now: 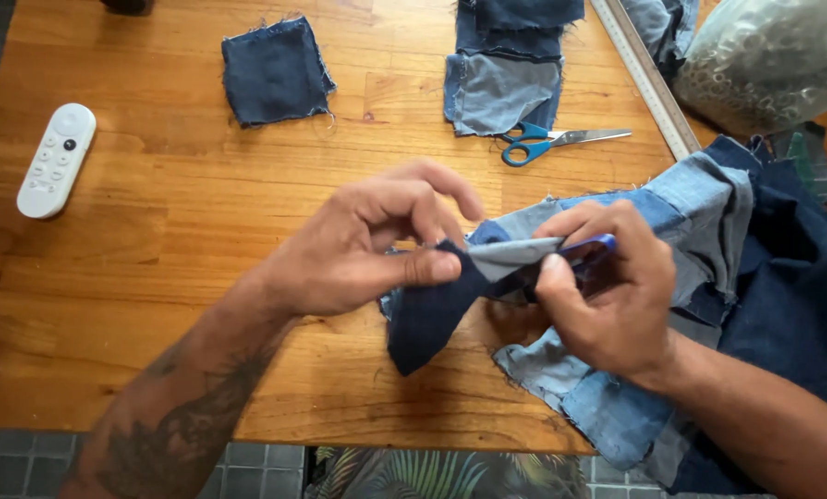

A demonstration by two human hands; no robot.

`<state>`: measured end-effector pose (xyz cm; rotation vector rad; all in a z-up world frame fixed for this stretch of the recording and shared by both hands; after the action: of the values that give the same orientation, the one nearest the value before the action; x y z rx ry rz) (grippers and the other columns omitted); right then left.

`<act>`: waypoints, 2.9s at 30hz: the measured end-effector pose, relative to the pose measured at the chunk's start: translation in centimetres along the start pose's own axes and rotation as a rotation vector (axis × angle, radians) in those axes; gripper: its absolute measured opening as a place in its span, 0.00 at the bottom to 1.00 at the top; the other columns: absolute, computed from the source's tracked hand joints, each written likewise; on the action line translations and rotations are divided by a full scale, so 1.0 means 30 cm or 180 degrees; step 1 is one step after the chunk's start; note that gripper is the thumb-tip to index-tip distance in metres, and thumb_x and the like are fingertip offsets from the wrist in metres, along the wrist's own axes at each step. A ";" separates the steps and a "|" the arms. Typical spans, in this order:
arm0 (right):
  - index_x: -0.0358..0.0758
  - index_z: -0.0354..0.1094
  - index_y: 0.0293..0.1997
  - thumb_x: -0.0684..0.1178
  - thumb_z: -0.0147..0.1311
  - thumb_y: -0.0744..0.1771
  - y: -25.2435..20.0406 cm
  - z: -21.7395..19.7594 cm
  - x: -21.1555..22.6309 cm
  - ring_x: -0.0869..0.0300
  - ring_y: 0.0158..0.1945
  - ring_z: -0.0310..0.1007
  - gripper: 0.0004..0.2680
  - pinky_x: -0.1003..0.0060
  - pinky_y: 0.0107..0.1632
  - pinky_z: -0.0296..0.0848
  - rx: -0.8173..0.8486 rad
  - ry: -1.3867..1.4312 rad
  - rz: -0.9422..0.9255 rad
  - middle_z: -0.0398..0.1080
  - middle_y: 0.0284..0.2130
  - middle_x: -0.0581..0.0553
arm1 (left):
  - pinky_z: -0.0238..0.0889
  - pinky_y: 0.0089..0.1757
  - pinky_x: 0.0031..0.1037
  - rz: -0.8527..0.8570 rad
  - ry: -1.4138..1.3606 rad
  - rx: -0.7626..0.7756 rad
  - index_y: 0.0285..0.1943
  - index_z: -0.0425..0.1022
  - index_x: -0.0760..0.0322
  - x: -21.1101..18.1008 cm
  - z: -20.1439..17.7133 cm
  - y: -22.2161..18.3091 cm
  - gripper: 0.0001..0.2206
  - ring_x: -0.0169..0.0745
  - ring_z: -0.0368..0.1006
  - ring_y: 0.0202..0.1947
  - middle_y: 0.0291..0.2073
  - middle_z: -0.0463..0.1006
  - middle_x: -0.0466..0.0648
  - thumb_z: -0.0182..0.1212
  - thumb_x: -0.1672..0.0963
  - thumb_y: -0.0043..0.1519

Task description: Using a seam ripper to remove stitches and deconstruct denim patchwork on a wooden table

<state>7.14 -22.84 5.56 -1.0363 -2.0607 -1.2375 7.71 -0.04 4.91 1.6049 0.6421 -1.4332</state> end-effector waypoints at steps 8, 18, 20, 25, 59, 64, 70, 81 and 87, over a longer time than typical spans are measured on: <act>0.40 0.60 0.38 0.38 0.56 0.69 0.027 0.013 -0.060 0.62 0.33 0.69 0.07 0.66 0.39 0.69 0.0132 0.0433 0.0787 0.81 0.38 0.42 | 0.76 0.68 0.39 -0.0009 -0.1490 0.0668 0.41 0.61 0.58 0.125 0.088 0.015 0.16 0.57 0.81 0.68 0.71 0.79 0.76 0.68 0.59 0.74; 0.21 0.77 0.59 0.37 0.50 0.78 0.122 -0.122 0.028 0.58 0.30 0.73 0.09 0.63 0.36 0.70 0.0375 -0.0772 -0.0150 0.80 0.40 0.35 | 0.78 0.71 0.47 0.0234 -0.0512 0.0650 0.40 0.60 0.58 0.105 0.090 0.031 0.16 0.65 0.77 0.78 0.72 0.79 0.69 0.68 0.60 0.73; 0.19 0.79 0.57 0.37 0.47 0.78 0.116 -0.135 0.035 0.60 0.27 0.73 0.11 0.68 0.34 0.69 0.0450 -0.0491 0.0237 0.78 0.33 0.38 | 0.81 0.67 0.44 0.0373 -0.0106 0.0627 0.39 0.60 0.57 0.090 0.093 0.034 0.17 0.64 0.78 0.78 0.71 0.81 0.64 0.69 0.59 0.74; 0.27 0.72 0.64 0.45 0.55 0.73 0.084 -0.064 0.041 0.56 0.38 0.97 0.13 0.70 0.44 0.94 0.1614 0.0803 0.0681 0.82 0.43 0.40 | 0.80 0.65 0.50 0.0990 0.0893 0.0651 0.39 0.70 0.62 0.048 0.112 0.021 0.13 0.64 0.87 0.71 0.74 0.80 0.59 0.70 0.58 0.75; 0.43 0.73 0.60 0.55 0.47 0.77 0.082 0.032 0.020 0.59 0.27 0.74 0.11 0.61 0.37 0.73 0.1793 -0.0282 -0.0201 0.78 0.33 0.54 | 0.65 0.55 0.35 0.0148 -0.0231 0.0619 0.44 0.69 0.60 0.176 0.140 0.003 0.11 0.39 0.69 0.49 0.49 0.76 0.49 0.69 0.58 0.74; 0.45 0.73 0.58 0.55 0.49 0.77 0.076 0.011 0.000 0.63 0.25 0.74 0.10 0.65 0.35 0.73 0.1523 -0.0275 0.0004 0.76 0.30 0.56 | 0.72 0.68 0.42 0.0099 -0.0685 0.0692 0.44 0.69 0.63 0.141 0.157 0.017 0.09 0.51 0.77 0.67 0.72 0.77 0.68 0.67 0.59 0.75; 0.44 0.73 0.59 0.56 0.46 0.77 0.086 0.011 0.012 0.67 0.27 0.89 0.12 0.69 0.36 0.83 0.1813 -0.0138 0.0055 0.82 0.37 0.54 | 0.71 0.65 0.43 0.0233 -0.0374 0.0767 0.45 0.68 0.59 0.139 0.145 0.004 0.11 0.47 0.75 0.63 0.75 0.76 0.63 0.68 0.58 0.76; 0.42 0.73 0.61 0.54 0.48 0.77 0.068 0.029 0.025 0.55 0.52 0.90 0.11 0.61 0.52 0.84 0.1771 -0.0193 -0.0258 0.85 0.55 0.48 | 0.65 0.52 0.36 0.0176 0.0092 0.0784 0.42 0.66 0.57 0.126 0.140 0.010 0.13 0.42 0.69 0.46 0.51 0.77 0.49 0.68 0.54 0.74; 0.43 0.73 0.59 0.53 0.50 0.77 0.073 0.018 0.031 0.56 0.41 0.87 0.09 0.61 0.45 0.81 0.1730 -0.0252 -0.0300 0.84 0.49 0.50 | 0.66 0.55 0.39 0.0216 -0.0224 0.0883 0.42 0.67 0.58 0.103 0.153 0.012 0.12 0.45 0.71 0.49 0.60 0.76 0.55 0.67 0.55 0.76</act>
<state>8.37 -21.40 7.09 -0.7445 -2.3390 -0.6162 6.27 -4.65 2.18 1.7607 0.3553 -1.5733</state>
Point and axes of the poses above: each hand's wrist, its own y-axis towards the middle knuckle, its own z-axis out of the palm, x = y × z, the point moved 8 cm from there along y, towards the middle knuckle
